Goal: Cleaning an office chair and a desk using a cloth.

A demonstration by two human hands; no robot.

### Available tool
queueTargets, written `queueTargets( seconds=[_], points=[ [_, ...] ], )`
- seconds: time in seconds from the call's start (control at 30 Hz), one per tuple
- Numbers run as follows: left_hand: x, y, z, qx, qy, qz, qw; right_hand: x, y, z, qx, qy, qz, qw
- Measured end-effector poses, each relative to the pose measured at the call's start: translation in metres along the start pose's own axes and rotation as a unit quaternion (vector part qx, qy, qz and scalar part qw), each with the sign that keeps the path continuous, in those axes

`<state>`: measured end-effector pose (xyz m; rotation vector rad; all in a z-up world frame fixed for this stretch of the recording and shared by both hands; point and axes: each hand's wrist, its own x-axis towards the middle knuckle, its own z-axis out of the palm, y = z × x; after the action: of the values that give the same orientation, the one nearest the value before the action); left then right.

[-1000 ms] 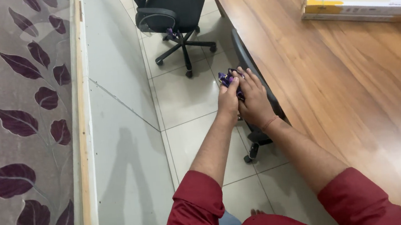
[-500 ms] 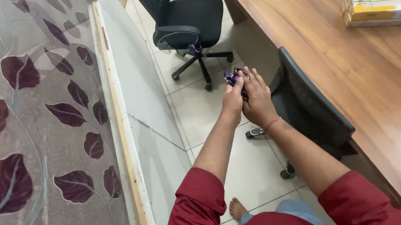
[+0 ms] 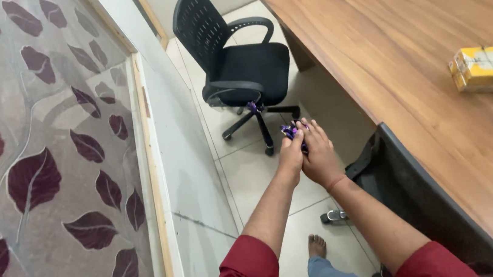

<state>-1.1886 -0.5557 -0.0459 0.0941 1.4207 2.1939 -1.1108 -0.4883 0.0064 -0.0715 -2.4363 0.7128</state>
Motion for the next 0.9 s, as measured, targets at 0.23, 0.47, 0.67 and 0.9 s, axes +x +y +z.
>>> queueTargets(
  seconds=[0.23, 0.47, 0.67, 0.9],
  points=[
    [0.090, 0.048, 0.003, 0.015, 0.020, -0.003, 1.000, 0.089, 0.054, 0.050, 0.013, 0.019, -0.020, 1.000],
    [0.169, 0.067, 0.012, 0.000, 0.020, -0.027, 0.999, 0.166, 0.077, 0.057, 0.007, -0.020, -0.001, 1.000],
    [0.239, 0.048, -0.007, 0.001, -0.004, -0.042, 0.999, 0.200, 0.111, 0.090, 0.032, -0.022, 0.020, 0.999],
    [0.327, 0.044, -0.043, 0.173, -0.031, -0.064, 0.982, 0.245, 0.140, 0.132, 0.039, -0.040, 0.079, 0.995]
  ],
)
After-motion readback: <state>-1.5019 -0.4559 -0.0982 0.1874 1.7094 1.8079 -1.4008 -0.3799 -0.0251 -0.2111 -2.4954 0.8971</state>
